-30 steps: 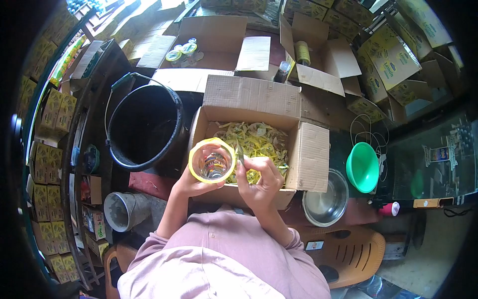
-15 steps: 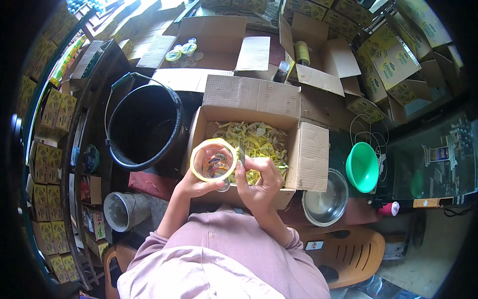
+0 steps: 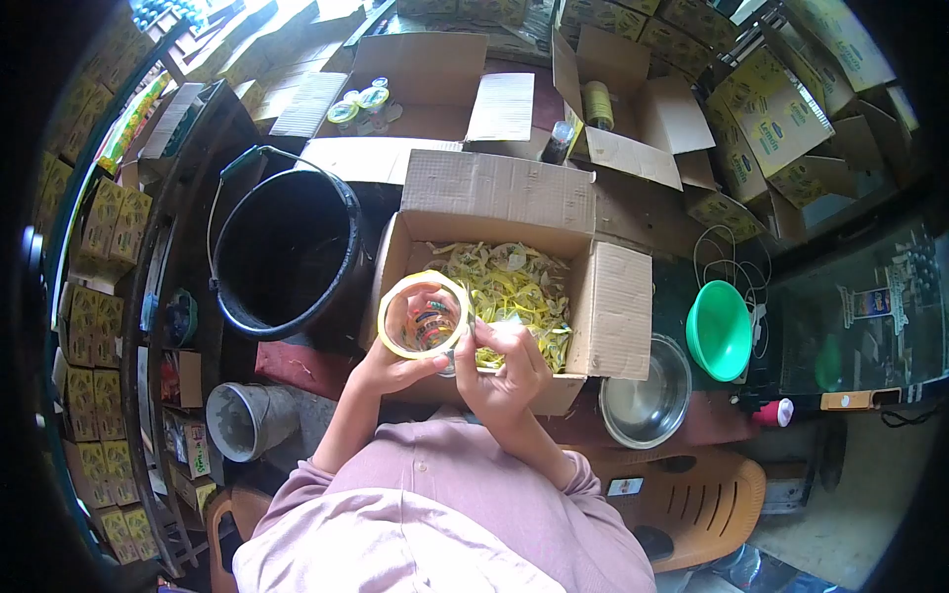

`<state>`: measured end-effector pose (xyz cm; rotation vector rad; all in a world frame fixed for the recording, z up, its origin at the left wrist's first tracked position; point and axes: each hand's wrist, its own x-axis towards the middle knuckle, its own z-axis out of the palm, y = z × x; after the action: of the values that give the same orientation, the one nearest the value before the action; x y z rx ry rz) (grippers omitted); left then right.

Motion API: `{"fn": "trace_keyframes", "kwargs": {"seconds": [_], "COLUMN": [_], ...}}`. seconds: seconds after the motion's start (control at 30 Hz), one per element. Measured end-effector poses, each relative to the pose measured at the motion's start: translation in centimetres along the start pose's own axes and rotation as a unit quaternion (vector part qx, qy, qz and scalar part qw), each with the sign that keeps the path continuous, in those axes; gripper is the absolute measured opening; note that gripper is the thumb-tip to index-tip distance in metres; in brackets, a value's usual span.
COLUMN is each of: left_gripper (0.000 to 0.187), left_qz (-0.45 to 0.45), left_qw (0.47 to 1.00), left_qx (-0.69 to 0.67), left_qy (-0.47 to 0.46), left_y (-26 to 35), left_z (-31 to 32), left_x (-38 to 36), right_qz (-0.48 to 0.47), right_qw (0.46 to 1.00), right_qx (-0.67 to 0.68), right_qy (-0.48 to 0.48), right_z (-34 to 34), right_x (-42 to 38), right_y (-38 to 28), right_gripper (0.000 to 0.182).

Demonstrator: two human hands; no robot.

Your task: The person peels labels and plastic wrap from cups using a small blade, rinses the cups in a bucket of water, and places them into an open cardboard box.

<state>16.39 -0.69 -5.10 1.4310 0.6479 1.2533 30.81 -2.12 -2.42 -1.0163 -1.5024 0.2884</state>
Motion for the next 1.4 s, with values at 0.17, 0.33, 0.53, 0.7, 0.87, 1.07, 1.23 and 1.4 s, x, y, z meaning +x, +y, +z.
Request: {"fn": "trace_keyframes", "kwargs": {"seconds": [0.17,0.33,0.53,0.7,0.87,1.07,1.23,1.4], "left_gripper": [0.075,0.074,0.072,0.070,0.073,0.073,0.070,0.070], "left_qz": [0.000,-0.018,-0.021,-0.018,-0.005,0.005,-0.005,-0.023], "left_qw": [1.000,0.999,0.997,0.998,1.000,0.995,0.997,0.998], "left_qx": [-0.012,0.029,0.064,0.055,-0.005,0.085,0.068,0.055], "left_qy": [-0.002,-0.011,-0.035,-0.036,0.001,-0.044,-0.037,-0.030], "left_y": [-0.4,-0.1,0.2,0.4,-0.7,-0.6,-0.6,-0.2], "left_z": [0.0,0.0,-0.2,-0.2,-0.1,-0.5,-0.9,-1.0], "left_x": [0.1,-0.1,-0.2,-0.2,-0.3,-0.5,-0.3,-0.2], "right_qz": [-0.017,-0.031,-0.047,0.009,0.002,-0.002,0.017,-0.012], "right_qw": [1.000,0.999,0.998,1.000,1.000,1.000,0.998,0.999], "right_qx": [-0.011,-0.019,-0.031,0.012,0.021,0.023,0.050,0.021], "right_qy": [0.008,0.008,0.010,0.013,0.006,-0.001,-0.016,-0.025], "right_z": [-0.2,-0.2,-0.2,-0.5,-0.7,-0.7,-1.1,-1.2], "right_x": [-0.2,0.1,0.8,0.7,0.3,0.5,0.9,0.7], "right_y": [0.2,0.2,0.3,0.9,0.7,1.2,1.2,1.1], "right_gripper": [0.016,0.017,0.016,0.017,0.017,0.016,0.016,0.016]}}
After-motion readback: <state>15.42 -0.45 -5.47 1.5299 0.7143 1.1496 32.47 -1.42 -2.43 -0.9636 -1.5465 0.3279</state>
